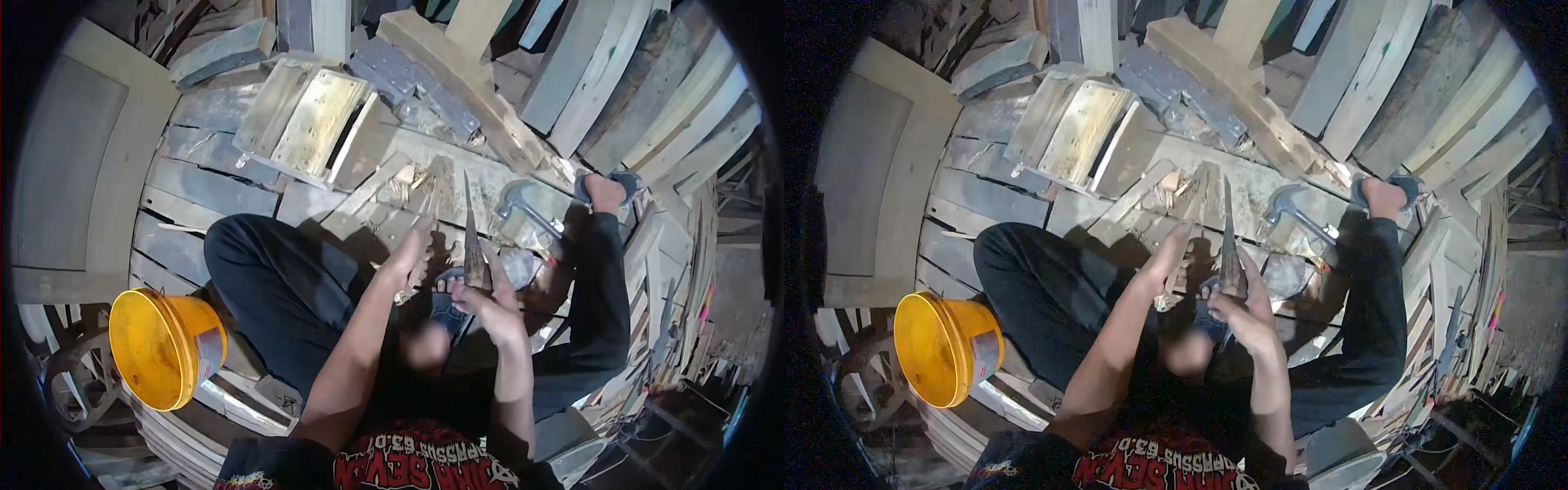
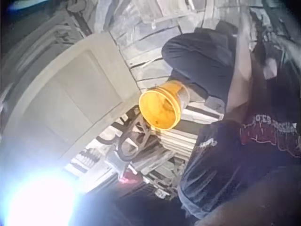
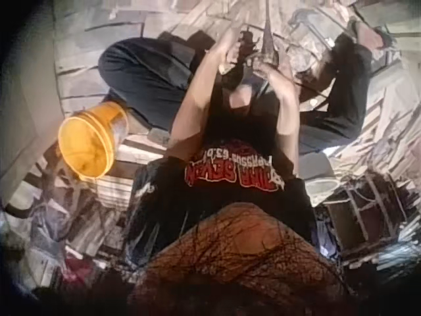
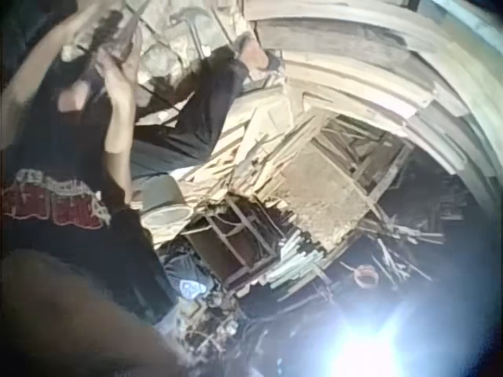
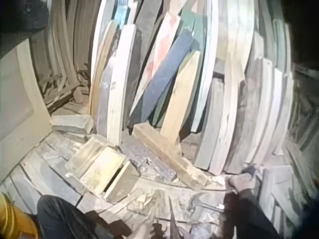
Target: The person carves and shapes a piece of wood using a knife, then sands the wood with sandpaper.
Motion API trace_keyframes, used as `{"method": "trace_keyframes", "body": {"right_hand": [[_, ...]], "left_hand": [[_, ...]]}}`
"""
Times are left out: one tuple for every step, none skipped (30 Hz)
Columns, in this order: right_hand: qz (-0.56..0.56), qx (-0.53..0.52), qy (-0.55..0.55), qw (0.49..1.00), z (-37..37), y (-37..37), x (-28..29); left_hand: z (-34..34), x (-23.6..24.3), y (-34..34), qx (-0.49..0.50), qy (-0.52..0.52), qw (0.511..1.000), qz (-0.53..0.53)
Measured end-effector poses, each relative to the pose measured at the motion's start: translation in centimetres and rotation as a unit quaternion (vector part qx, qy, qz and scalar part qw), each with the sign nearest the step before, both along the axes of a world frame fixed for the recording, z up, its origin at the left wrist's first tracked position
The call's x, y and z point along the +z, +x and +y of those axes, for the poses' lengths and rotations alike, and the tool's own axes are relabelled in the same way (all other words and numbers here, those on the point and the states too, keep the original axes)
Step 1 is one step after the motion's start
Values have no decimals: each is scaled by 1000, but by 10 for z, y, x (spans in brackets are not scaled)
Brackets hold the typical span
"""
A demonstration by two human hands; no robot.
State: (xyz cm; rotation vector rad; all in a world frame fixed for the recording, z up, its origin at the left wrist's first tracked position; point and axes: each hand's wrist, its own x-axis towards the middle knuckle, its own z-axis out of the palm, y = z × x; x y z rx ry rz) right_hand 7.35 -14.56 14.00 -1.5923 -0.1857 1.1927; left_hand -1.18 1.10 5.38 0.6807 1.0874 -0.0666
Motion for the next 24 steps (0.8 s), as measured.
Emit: {"method": "trace_keyframes", "body": {"right_hand": [[-18,14,1,1000,0,0,1],[-22,12,7,1000,4,1,1],[-97,54,-17,994,7,2,0],[-171,96,-43,980,9,2,-1],[-104,69,-52,991,11,0,-3],[-103,65,-51,991,12,0,-3],[-129,84,-64,986,15,1,-2],[-154,105,-77,979,16,1,-3],[-185,90,-49,977,16,-1,-11],[-185,87,-48,978,14,0,-15],[-195,101,-51,974,12,0,-18],[-204,114,-55,971,12,-1,-19],[-241,126,-54,961,13,-2,-19],[-240,124,-54,961,12,-3,-16],[-233,123,-45,964,14,-5,-6],[-225,123,-36,966,16,-8,-1],[-242,111,-41,963,15,-11,-6],[-241,112,-42,963,13,-13,-10],[-259,110,-41,959,12,-15,-15],[-276,109,-40,954,11,-17,-19],[-285,95,-36,953,7,-16,-24],[-284,92,-42,953,6,-14,-20],[-286,102,-53,951,9,-13,-11],[-288,113,-64,949,13,-14,-7]], "left_hand": [[3,-12,-4,-19,-4,999,-44],[6,-14,-5,-21,1,999,-48],[7,-15,-8,-21,-14,999,-27],[9,-20,-11,-21,-30,999,-7],[13,-34,-13,-20,-33,996,-82],[11,-33,-13,-24,-31,996,-81],[7,-33,-14,-27,12,997,-66],[6,-32,-14,-30,56,997,-50],[8,-31,-12,11,13,999,-48],[8,-29,-11,9,15,999,-47],[8,-28,-12,18,18,998,-59],[8,-23,-13,27,21,997,-70],[6,-15,-13,38,8,995,-88],[6,-15,-12,36,8,996,-87],[6,-13,-12,27,13,995,-92],[6,-12,-11,19,18,995,-97],[9,-12,-14,-1,19,998,-57],[9,-5,-14,-23,97,995,7],[10,-9,-14,-39,111,993,29],[12,-11,-14,-55,125,989,51],[11,0,-8,-60,120,990,49],[11,24,-3,-69,92,992,49],[12,38,-2,-74,67,994,50],[12,34,-3,-73,64,994,52]]}}
